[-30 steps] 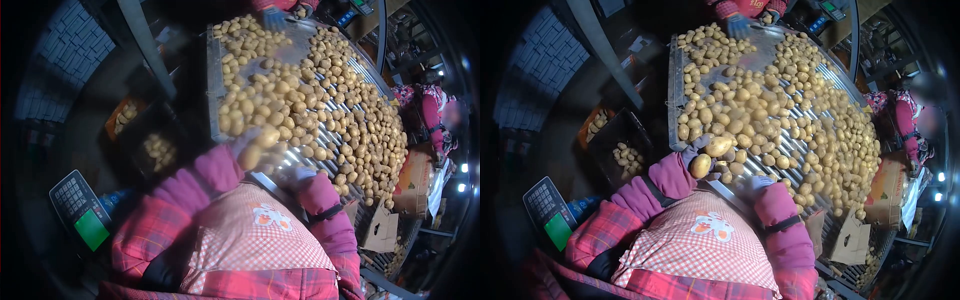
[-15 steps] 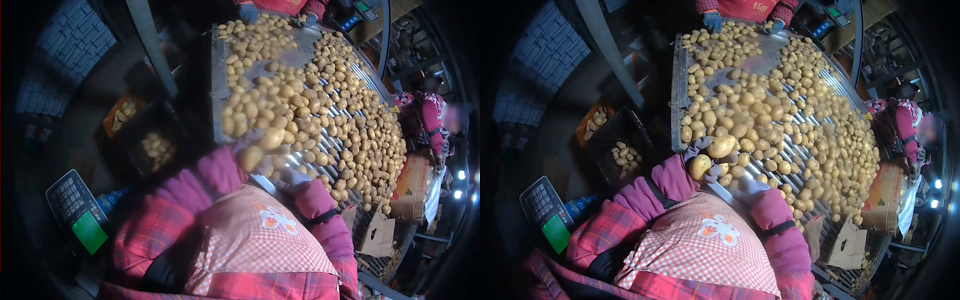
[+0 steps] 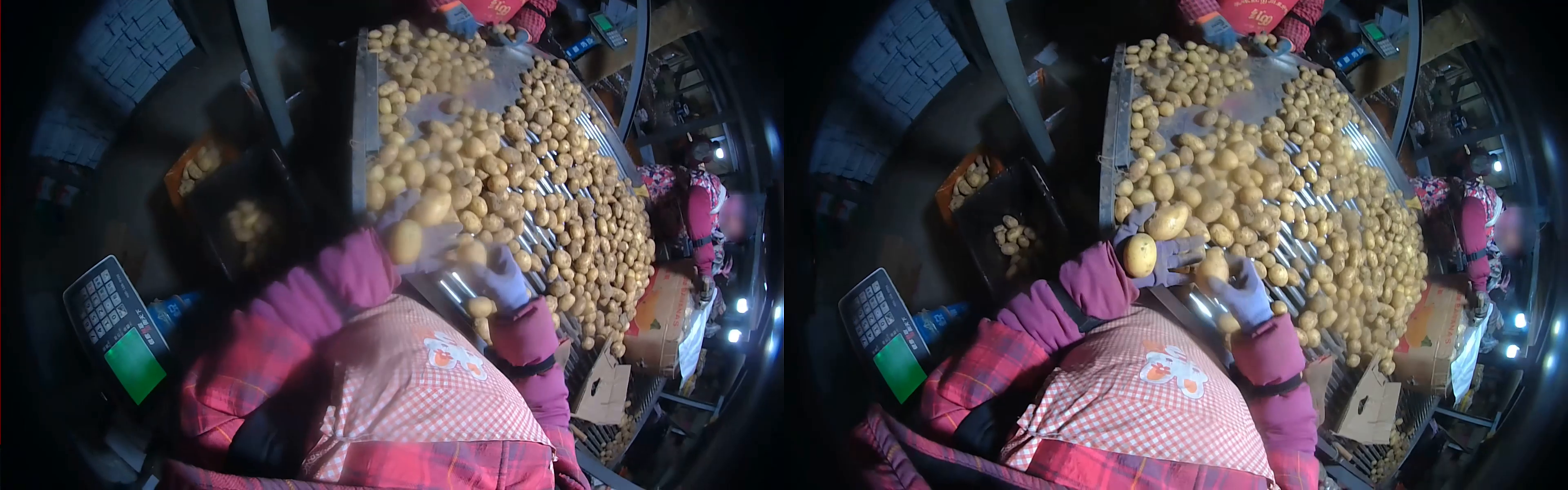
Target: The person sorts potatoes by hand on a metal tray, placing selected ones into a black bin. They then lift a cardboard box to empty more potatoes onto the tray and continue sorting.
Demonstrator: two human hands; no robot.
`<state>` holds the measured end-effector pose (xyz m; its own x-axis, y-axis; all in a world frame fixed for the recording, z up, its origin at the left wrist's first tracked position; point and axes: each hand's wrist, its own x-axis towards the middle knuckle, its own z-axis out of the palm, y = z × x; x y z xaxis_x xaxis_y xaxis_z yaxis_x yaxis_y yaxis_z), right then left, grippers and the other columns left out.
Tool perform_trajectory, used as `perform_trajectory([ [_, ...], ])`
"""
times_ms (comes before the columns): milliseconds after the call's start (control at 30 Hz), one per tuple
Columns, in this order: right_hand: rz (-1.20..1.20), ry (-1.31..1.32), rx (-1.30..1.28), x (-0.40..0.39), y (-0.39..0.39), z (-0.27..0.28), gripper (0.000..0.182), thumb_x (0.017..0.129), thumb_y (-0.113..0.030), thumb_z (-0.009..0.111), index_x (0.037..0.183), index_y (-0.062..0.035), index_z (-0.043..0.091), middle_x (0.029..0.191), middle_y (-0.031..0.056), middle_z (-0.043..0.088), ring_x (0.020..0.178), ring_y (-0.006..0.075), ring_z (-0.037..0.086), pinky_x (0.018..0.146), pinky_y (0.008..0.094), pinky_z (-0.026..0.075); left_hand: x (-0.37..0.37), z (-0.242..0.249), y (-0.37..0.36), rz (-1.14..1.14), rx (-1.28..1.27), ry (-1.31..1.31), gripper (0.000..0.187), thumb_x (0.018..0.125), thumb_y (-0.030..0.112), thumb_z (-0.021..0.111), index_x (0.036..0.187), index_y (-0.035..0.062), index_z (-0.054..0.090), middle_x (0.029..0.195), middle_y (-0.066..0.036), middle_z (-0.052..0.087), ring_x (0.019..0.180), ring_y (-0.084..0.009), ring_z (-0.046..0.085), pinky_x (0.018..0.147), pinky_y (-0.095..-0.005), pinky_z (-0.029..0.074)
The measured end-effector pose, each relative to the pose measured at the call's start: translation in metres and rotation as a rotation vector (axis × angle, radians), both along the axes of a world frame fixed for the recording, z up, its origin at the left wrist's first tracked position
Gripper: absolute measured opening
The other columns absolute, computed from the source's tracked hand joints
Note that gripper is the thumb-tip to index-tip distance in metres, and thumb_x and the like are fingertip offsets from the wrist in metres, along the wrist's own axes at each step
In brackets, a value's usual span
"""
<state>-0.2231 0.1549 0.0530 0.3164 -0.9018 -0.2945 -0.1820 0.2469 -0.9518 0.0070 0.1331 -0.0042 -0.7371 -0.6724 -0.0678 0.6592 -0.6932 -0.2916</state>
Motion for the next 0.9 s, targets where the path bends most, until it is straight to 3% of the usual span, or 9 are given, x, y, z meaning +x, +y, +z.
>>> perform_trajectory([
  [67,-0.064,-0.014,-0.032,0.02,-0.004,0.016,0.041,0.082,-0.019,0.066,0.116,-0.0014,0.049,0.098,0.0062,0.059,0.084,0.0099,0.055,0.073,0.0235,0.046,0.001,0.016,0.008,0.062,-0.081,-0.253,0.064,0.083,0.062,0.042,0.132,0.0218,0.039,0.138,-0.016,0.035,0.125,-0.0373,0.034,0.101,-0.0568,0.024],
  [200,-0.211,0.152,0.036,0.0,-0.005,0.001,0.03,0.087,-0.016,0.059,0.113,-0.0013,0.052,0.088,0.0028,0.058,0.074,0.0065,0.052,0.063,0.0195,0.043,0.006,0.01,0.003,0.09,-0.273,0.041,0.06,0.082,0.059,0.044,0.126,0.0193,0.048,0.132,-0.014,0.043,0.118,-0.0347,0.044,0.093,-0.062,0.033],
  [267,-0.254,0.226,-0.048,-0.014,0.002,-0.025,0.025,0.089,-0.016,0.057,0.109,-0.0013,0.055,0.083,0.0007,0.057,0.068,0.0059,0.05,0.059,0.0198,0.042,0.005,-0.067,0.007,0.411,-0.4,-0.736,0.059,0.082,0.058,0.045,0.123,0.0155,0.05,0.124,-0.014,0.05,0.109,-0.0348,0.052,0.085,-0.0617,0.04],
  [400,-0.119,0.329,0.046,-0.03,0.01,-0.04,0.021,0.09,-0.017,0.053,0.105,-0.0029,0.057,0.081,-0.0001,0.058,0.068,0.0067,0.052,0.063,0.0207,0.044,0.048,0.013,0.015,0.578,-0.121,-0.748,0.06,0.086,0.056,0.041,0.126,0.0118,0.047,0.12,-0.016,0.053,0.105,-0.0361,0.054,0.083,-0.0619,0.042],
  [433,-0.113,0.346,-0.002,-0.031,0.009,-0.043,0.021,0.09,-0.017,0.053,0.105,-0.0029,0.057,0.082,0.0006,0.058,0.069,0.007,0.053,0.063,0.0213,0.045,0.064,-0.064,0.02,0.546,-0.112,-0.534,0.059,0.087,0.056,0.04,0.129,0.0158,0.043,0.125,-0.017,0.049,0.109,-0.039,0.051,0.083,-0.0655,0.039],
  [533,-0.125,0.324,-0.033,-0.029,0.005,-0.042,0.022,0.091,-0.018,0.052,0.106,-0.0029,0.057,0.08,0.0014,0.059,0.067,0.0074,0.054,0.059,0.0224,0.046,0.125,-0.043,0.047,0.529,-0.092,-0.132,0.063,0.082,0.061,0.044,0.13,0.0198,0.042,0.131,-0.02,0.043,0.113,-0.0448,0.046,0.086,-0.0675,0.036],
  [667,-0.059,0.192,0.098,-0.042,-0.002,-0.061,0.024,0.093,-0.021,0.049,0.11,-0.0036,0.054,0.089,0.0027,0.058,0.066,0.0085,0.053,0.055,0.0217,0.045,0.17,-0.053,0.088,0.814,0.096,-0.469,0.054,0.078,0.048,0.06,0.121,0.0168,0.048,0.121,-0.018,0.05,0.109,-0.0416,0.05,0.083,-0.0603,0.045],
  [767,0.041,0.353,0.03,-0.034,-0.01,-0.063,0.027,0.093,-0.021,0.048,0.113,-0.0026,0.052,0.09,0.003,0.058,0.069,0.0092,0.054,0.058,0.0228,0.046,0.169,-0.073,0.105,0.862,0.699,-0.615,0.037,0.076,0.024,0.065,0.11,0.0158,0.051,0.106,-0.013,0.054,0.09,-0.0332,0.056,0.073,-0.0479,0.054],
  [900,0.085,0.336,0.029,-0.021,-0.012,-0.054,0.028,0.094,-0.02,0.048,0.115,-0.0022,0.051,0.093,0.004,0.059,0.075,0.0104,0.055,0.064,0.024,0.047,0.196,-0.148,0.148,0.781,0.634,-0.562,0.034,0.077,0.023,0.064,0.108,0.016,0.052,0.108,-0.01,0.054,0.087,-0.0308,0.056,0.065,-0.0414,0.053],
])
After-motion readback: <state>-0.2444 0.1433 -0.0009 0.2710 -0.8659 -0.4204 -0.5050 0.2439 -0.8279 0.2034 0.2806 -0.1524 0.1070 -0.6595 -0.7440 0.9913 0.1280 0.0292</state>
